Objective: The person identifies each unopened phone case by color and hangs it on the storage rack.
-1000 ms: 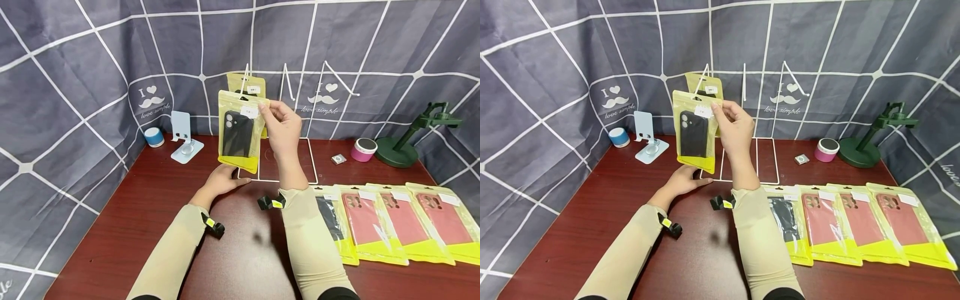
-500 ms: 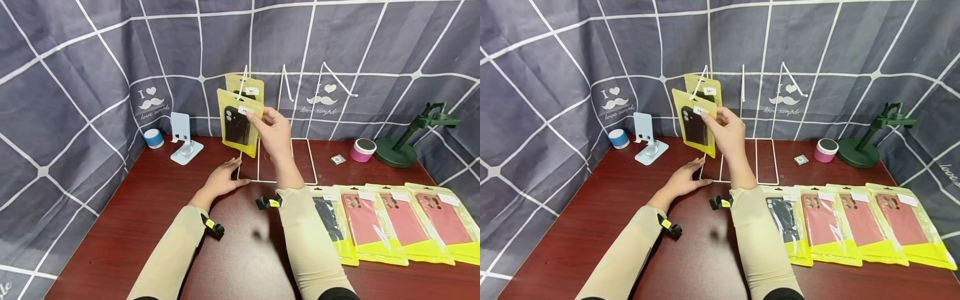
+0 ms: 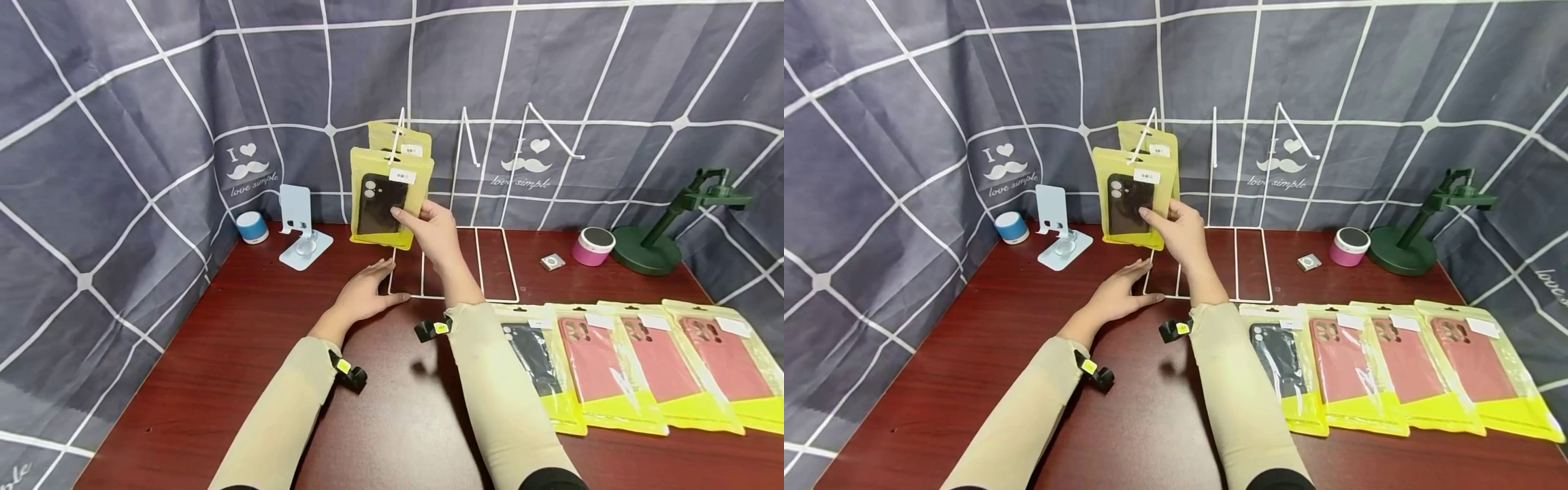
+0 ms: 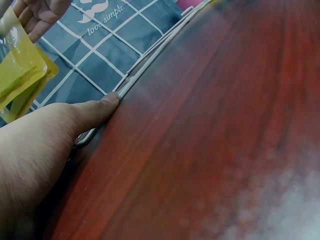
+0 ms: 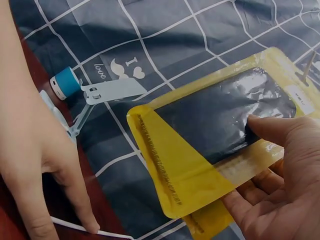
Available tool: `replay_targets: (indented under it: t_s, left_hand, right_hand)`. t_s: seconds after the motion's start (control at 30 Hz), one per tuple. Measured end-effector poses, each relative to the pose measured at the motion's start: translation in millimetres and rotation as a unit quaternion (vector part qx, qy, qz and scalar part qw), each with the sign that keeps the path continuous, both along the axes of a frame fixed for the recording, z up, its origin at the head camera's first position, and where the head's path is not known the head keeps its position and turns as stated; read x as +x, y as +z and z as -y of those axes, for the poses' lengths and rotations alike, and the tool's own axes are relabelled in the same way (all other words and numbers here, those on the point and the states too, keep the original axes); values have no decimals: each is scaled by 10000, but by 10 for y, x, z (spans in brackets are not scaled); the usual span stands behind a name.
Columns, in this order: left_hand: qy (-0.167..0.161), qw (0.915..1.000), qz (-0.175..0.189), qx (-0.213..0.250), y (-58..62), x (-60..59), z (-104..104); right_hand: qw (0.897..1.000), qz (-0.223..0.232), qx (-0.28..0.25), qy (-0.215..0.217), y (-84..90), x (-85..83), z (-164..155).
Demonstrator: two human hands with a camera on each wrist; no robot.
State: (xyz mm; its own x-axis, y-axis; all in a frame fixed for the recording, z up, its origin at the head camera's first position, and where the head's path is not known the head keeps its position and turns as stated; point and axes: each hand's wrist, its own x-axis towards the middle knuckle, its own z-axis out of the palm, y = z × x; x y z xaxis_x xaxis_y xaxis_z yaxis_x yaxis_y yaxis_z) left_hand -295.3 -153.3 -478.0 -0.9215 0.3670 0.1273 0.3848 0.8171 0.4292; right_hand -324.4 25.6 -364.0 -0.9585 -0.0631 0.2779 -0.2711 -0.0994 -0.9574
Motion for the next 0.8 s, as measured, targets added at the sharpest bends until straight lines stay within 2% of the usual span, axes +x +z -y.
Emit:
replay_targets:
  t_s: [0.4,0.8]
  left_hand:
    - [-15,10000,-63,-51,-19,-21,7]
    - [-1,9999,-40,-107,8,-19,-5]
  right_hand:
    - [9995,132,165,-243,-145,-106,-52]
    - [9902,-12,620,-1251,-105,-93,-126]
